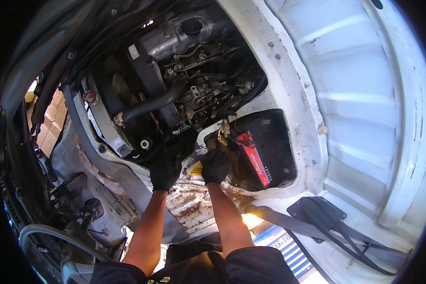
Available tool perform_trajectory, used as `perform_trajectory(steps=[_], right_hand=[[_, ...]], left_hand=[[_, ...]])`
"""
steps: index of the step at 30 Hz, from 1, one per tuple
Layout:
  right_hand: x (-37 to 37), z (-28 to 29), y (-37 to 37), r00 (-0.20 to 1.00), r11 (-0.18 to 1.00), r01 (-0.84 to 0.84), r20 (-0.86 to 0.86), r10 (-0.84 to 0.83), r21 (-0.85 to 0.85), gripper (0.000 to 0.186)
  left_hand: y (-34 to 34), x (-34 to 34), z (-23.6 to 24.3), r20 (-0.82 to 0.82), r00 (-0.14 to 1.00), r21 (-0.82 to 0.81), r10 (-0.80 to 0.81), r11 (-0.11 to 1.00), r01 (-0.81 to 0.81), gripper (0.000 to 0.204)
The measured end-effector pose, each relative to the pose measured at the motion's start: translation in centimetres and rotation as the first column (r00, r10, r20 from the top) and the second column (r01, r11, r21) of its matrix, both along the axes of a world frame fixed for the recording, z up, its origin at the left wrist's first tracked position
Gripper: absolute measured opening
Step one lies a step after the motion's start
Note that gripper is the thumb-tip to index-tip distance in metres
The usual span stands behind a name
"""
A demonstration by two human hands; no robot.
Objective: The person works under the hood of a white van, manipulating engine components and hoses with gloved hands. They reach into the engine bay, adjust parts, and briefly retrieve a tool from a nearby toolbox before returning to the engine.
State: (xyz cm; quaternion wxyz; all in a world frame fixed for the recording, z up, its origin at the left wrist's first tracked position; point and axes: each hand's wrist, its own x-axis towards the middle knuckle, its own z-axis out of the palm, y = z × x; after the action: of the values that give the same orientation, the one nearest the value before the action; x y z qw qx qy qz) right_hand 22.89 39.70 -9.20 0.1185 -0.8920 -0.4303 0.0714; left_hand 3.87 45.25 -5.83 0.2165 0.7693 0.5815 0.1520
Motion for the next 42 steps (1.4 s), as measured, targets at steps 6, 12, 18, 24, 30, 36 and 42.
perform_trajectory(steps=[6, 12, 18, 24, 30, 36, 42], right_hand=[[0.3, 0.0, 0.2, 0.989, 0.997, -0.066, 0.132, 0.062, 0.030, 0.022], [0.7, -0.5, -0.5, 0.988, 0.985, -0.146, 0.036, 0.149, -0.087, 0.031], [0.6, -0.2, -0.4, 0.992, 0.992, -0.122, 0.032, 0.122, -0.026, 0.037], [0.4, -0.3, -0.4, 0.997, 0.997, -0.070, -0.011, 0.070, 0.041, 0.038], [1.0, -2.2, -0.8, 0.989, 0.979, -0.115, 0.113, 0.096, 0.172, 0.034], [0.2, -0.8, -0.2, 0.978, 0.969, -0.121, 0.194, 0.079, 0.216, 0.032], [0.7, -1.7, -0.6, 0.979, 0.989, -0.117, 0.179, 0.100, 0.088, 0.036]], left_hand=[[0.7, 0.0, 1.2, 0.006, 0.998, -0.002, -0.063, 0.998, 0.063, 0.042], [0.0, -0.5, -0.7, -0.090, 0.991, 0.125, -0.101, 0.986, 0.112, 0.047], [0.3, -0.5, -0.1, -0.057, 0.991, 0.010, -0.123, 0.992, 0.124, 0.042], [0.3, -0.3, 0.1, -0.041, 0.995, 0.095, -0.095, 0.991, 0.098, 0.035], [0.0, 0.1, 0.8, -0.015, 0.995, 0.065, -0.099, 0.993, 0.099, 0.028], [-0.1, -0.3, 0.7, -0.012, 0.996, 0.009, -0.085, 0.996, 0.085, 0.029], [0.0, -0.3, 0.4, 0.069, 0.997, 0.283, -0.016, 0.959, -0.004, 0.031]])
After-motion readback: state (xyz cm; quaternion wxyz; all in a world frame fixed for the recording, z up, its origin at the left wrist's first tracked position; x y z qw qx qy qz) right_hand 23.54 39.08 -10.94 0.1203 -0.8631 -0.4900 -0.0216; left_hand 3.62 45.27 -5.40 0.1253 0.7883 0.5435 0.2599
